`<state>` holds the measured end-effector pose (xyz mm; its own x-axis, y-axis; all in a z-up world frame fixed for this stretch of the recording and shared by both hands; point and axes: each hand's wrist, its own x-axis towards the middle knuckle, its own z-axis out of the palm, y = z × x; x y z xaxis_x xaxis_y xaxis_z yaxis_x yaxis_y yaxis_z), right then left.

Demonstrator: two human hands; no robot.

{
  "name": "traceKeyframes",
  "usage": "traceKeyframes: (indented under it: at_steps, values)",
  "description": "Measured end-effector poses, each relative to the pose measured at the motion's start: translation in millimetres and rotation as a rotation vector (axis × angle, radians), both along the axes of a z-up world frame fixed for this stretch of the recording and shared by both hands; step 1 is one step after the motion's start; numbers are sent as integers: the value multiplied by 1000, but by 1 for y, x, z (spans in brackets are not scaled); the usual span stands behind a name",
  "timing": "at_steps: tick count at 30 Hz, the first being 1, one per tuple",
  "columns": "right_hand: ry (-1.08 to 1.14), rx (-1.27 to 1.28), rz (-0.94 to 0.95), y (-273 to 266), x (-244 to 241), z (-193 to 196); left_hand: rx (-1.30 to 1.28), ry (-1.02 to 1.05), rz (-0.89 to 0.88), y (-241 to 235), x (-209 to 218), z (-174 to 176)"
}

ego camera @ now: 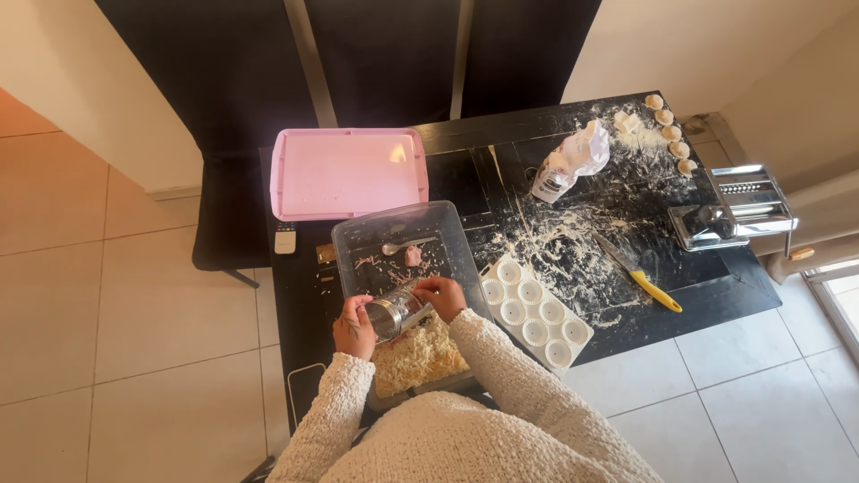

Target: Grating a block of food into a plastic container using a manual grater.

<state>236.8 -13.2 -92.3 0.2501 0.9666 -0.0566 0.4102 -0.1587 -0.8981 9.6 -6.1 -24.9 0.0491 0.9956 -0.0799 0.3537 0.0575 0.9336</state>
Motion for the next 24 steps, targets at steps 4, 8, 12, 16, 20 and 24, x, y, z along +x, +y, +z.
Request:
traceKeyframes:
  at_steps: [4,8,12,16,20,24]
  values:
    - [172,-130,-113,2,1,-3,-25,1,-5,-1,0,6]
    - [-54,-109,-46,5,6,-9,-40,6,-11,0,0,7]
    - [48,-7,16,4,8,-22,-41,2,-9,0,-1,7]
    - [72,58,24,4,6,-46,-42,-3,-10,0,-1,4]
    - [178,-45,-65,4,1,-31,-38,1,-13,0,-1,3]
    - [172,-41,-88,7,3,-35,-42,12,-15,-1,-1,7]
